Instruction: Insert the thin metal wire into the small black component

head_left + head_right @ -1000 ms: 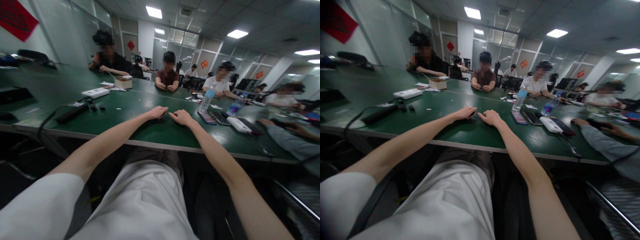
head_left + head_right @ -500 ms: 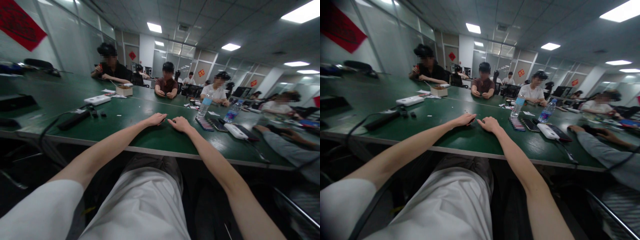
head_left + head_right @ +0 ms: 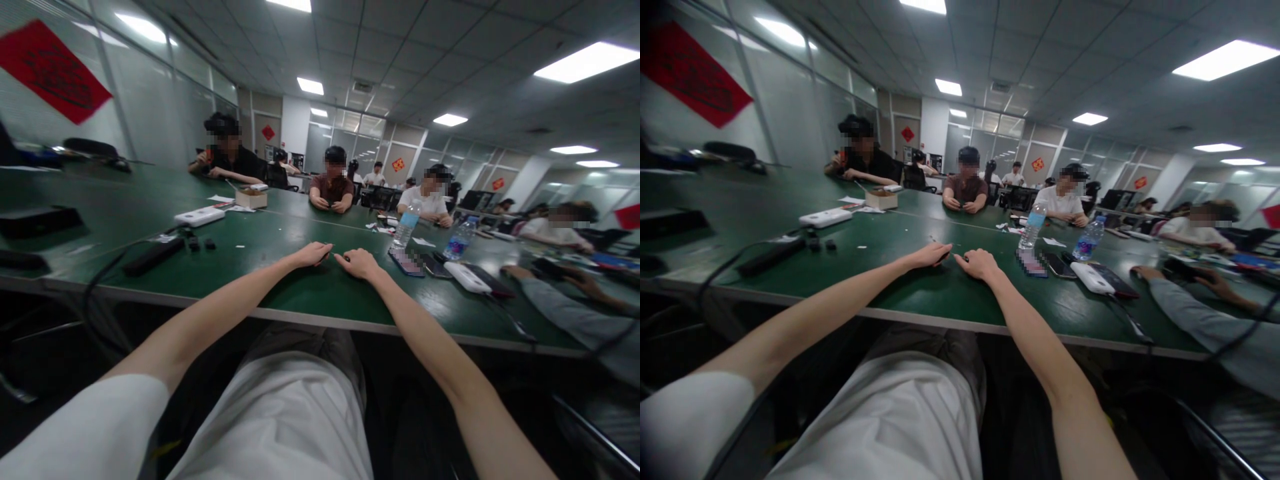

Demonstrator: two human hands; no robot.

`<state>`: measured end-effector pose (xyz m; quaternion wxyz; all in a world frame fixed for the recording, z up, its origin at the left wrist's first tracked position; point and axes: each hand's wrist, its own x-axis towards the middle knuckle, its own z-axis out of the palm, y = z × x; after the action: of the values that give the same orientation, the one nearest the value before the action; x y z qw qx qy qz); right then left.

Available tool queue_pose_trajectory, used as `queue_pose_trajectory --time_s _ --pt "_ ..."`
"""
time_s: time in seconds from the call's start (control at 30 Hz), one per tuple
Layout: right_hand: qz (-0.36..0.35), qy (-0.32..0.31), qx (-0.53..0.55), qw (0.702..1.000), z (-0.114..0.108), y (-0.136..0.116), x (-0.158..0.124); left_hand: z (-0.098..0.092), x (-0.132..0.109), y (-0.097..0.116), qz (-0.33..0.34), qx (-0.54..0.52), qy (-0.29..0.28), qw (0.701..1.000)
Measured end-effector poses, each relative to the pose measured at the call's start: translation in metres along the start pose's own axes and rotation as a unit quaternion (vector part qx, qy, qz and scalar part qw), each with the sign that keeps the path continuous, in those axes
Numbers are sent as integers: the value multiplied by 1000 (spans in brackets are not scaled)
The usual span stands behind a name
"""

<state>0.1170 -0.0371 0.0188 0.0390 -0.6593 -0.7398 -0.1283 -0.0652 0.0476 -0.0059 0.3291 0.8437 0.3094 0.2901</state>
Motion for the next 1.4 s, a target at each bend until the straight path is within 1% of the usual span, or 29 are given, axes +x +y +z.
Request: queue_pose_trajectory --time_s 0.1,0.23,0.4,1.03,1.4 --pt "-1 5 -3 1000 -1 0 -1 0 1 -1 -10 2 5 1000" --pt "0 2 -2 1000 -2 -1 -1 0 1 0 -8 1 -5 1000" --pt "3 0 0 1000 -2 -2 -2 -1 0 1 -8 6 2 1000" --pt "-6 2 11 1000 1 0 0 -1 2 -1 -10 3 -6 1000" --pt "-3 -16 31 999 3 2 3 -1 -2 2 1 14 -1 1000"
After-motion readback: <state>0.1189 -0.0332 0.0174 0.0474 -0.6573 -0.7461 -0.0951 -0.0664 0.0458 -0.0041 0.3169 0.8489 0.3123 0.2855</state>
